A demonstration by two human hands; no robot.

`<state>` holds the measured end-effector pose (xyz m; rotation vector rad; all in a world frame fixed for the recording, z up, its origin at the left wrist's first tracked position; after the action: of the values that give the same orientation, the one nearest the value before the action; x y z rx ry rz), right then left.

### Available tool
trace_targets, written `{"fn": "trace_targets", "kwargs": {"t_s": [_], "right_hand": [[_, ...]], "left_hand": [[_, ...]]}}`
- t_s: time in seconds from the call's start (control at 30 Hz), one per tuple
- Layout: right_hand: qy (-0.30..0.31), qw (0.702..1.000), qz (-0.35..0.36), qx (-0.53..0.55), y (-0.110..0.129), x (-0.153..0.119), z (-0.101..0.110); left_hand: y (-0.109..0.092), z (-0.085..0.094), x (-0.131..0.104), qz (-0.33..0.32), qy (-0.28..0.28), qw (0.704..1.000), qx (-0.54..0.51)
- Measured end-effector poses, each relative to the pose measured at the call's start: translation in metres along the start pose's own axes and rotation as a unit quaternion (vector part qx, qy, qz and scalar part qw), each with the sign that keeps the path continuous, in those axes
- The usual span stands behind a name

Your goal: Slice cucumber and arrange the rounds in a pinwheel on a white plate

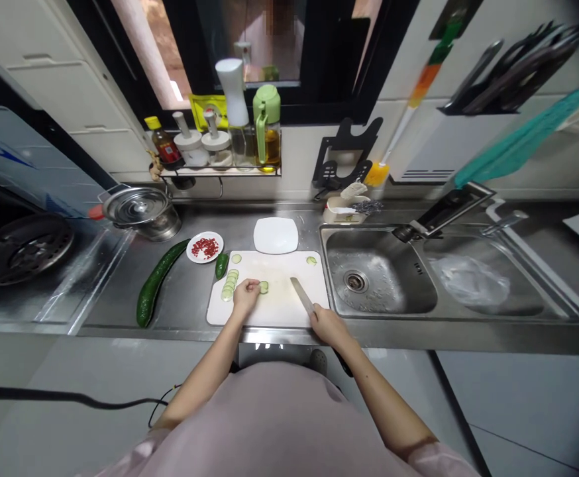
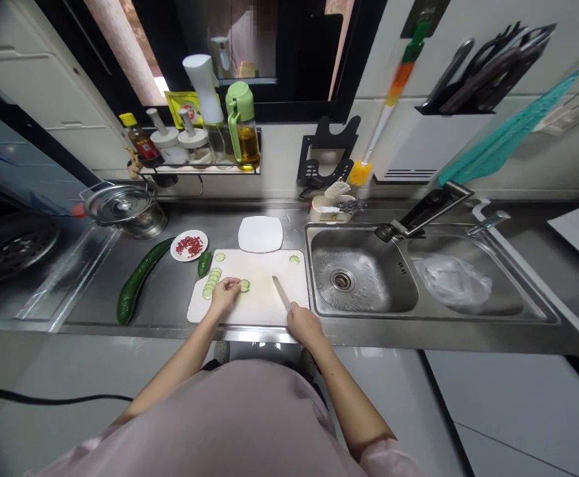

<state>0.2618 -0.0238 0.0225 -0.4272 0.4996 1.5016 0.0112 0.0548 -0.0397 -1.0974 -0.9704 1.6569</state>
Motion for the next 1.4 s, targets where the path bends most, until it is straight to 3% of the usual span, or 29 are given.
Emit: {"fn": "trace_targets", "kwargs": {"t_s": [0.17,0.33,0.47,0.77,1.4], "right_hand": [[0.002,1.0,0.008,-0.004,-0.001,0.005,-0.003],[-0.007,1.0,0.013,-0.014,0.0,0.009,-0.005],[-0.002,1.0,0.013,-0.015,0.001,0.01,-0.005],[0.007,1.0,0.01,-0.024,0.003,0.011,-0.004],[0.005,1.0,0.017,-0.021,0.004,0.013,-0.003]], "left_hand": [[0.018,0.038,-0.015,0.021,-0.042,0.997,-0.057],[0.033,0.083,-0.024,0.051,-0.117,0.992,-0.017],[0.033,0.103,-0.024,0.064,-0.154,0.984,0.055],[0.021,0.111,-0.025,0.057,-0.165,0.971,0.162],[0.019,0.11,-0.025,0.033,-0.167,0.965,0.2]]}}
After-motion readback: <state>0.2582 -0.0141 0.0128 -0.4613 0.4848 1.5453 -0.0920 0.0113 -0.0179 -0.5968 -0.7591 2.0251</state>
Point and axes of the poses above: each hand's wrist, its own x-axis towards the middle knuckle, its own z-axis out of the back of the hand, y = z × x, the point moved 5 cm from there along x, towards the middle knuckle, and after that the axes turned 11 degrees about -x, right-handed, at the moved point
